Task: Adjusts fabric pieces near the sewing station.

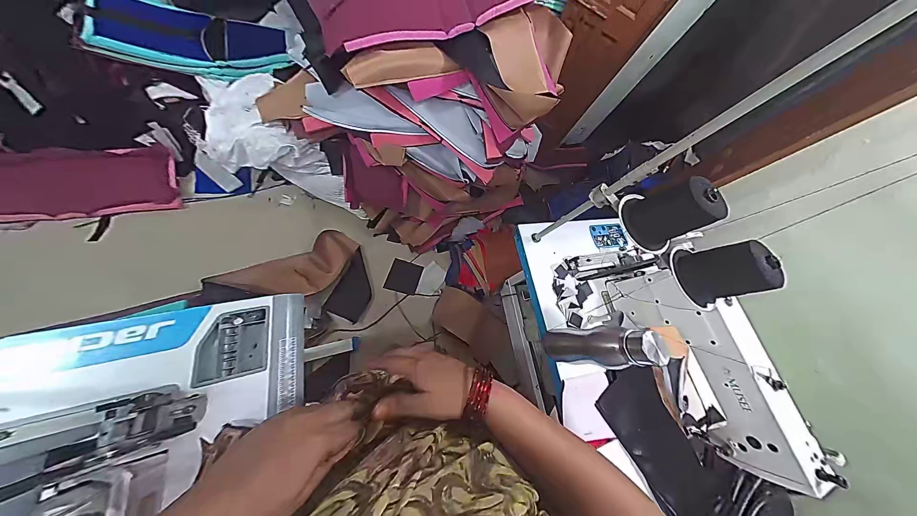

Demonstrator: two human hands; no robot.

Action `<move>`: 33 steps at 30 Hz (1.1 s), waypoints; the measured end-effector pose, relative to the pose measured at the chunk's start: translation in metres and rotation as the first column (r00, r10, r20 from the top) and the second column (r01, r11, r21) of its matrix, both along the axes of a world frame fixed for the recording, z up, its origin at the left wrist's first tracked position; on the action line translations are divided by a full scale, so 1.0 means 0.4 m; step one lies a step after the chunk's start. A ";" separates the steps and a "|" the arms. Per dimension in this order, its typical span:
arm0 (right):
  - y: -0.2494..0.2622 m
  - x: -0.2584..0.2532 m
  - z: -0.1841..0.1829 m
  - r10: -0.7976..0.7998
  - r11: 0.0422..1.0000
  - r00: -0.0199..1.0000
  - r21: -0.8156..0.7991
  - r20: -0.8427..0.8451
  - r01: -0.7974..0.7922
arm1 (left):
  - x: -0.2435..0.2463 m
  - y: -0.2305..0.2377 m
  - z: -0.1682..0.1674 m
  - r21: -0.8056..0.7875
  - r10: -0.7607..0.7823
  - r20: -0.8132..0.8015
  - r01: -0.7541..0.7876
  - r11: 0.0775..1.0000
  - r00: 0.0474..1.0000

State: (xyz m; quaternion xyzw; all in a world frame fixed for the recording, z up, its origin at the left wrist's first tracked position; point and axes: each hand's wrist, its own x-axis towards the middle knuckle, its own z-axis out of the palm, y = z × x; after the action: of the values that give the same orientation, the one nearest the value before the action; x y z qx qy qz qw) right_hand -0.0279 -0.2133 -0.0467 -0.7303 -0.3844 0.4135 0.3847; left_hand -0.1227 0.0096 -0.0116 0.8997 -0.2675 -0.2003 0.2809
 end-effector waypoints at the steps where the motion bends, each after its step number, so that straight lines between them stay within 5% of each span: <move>1: 0.011 -0.007 0.007 0.047 0.995 0.997 0.089 -0.063 -0.041 | -0.002 0.003 0.016 -0.019 0.003 0.069 -0.002 1.000 0.998; 3: 0.030 -0.014 0.023 0.144 0.977 0.979 0.179 -0.146 -0.117 | 0.011 0.015 0.060 -0.009 0.027 0.106 -0.026 1.000 0.994; 6: 0.057 -0.016 0.008 0.192 0.973 0.980 0.138 -0.055 -0.183 | 0.030 0.042 0.080 -0.029 0.099 0.174 -0.096 0.995 0.980; 9: 0.072 -0.020 0.025 -0.039 0.990 0.982 0.130 -0.185 0.064 | 0.035 0.081 0.095 -0.014 0.309 0.083 -0.308 0.951 0.948; 11: 0.079 -0.020 0.025 -0.289 0.940 0.873 0.060 -0.392 0.337 | 0.029 0.117 0.113 0.134 0.461 0.012 -0.459 0.879 0.887; 13: 0.088 -0.021 0.032 -0.364 0.915 0.786 -0.032 -0.499 0.403 | 0.006 0.128 0.118 0.321 0.490 -0.120 -0.433 0.842 0.863; 17: 0.115 -0.039 0.100 -0.083 0.994 0.903 -0.097 -0.421 0.046 | -0.044 0.061 0.056 0.280 0.212 -0.519 -0.070 0.958 0.828; 21: 0.115 -0.040 0.147 0.119 0.981 0.892 -0.086 -0.436 -0.173 | -0.059 0.027 0.016 0.158 0.355 -0.531 -0.322 0.934 0.769; 27: 0.153 -0.016 0.121 0.469 0.875 0.880 -0.096 -0.073 -0.475 | -0.076 -0.006 0.016 0.237 0.586 -0.443 -0.541 0.807 0.679; 31: 0.159 0.008 0.134 0.525 0.841 0.851 -0.147 -0.013 -0.521 | -0.055 -0.050 0.049 0.349 0.658 -0.418 -0.558 0.753 0.626; 33: 0.150 0.011 0.136 0.518 0.849 0.855 -0.121 -0.002 -0.515 | -0.030 -0.051 0.050 0.453 0.624 -0.456 -0.438 0.777 0.635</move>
State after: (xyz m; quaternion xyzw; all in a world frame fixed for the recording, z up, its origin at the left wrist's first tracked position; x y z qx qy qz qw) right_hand -0.0233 -0.1535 0.0079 -0.6276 -0.5475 0.5121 0.2101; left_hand -0.1345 -0.0109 0.0086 0.8628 0.1459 -0.4112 0.2554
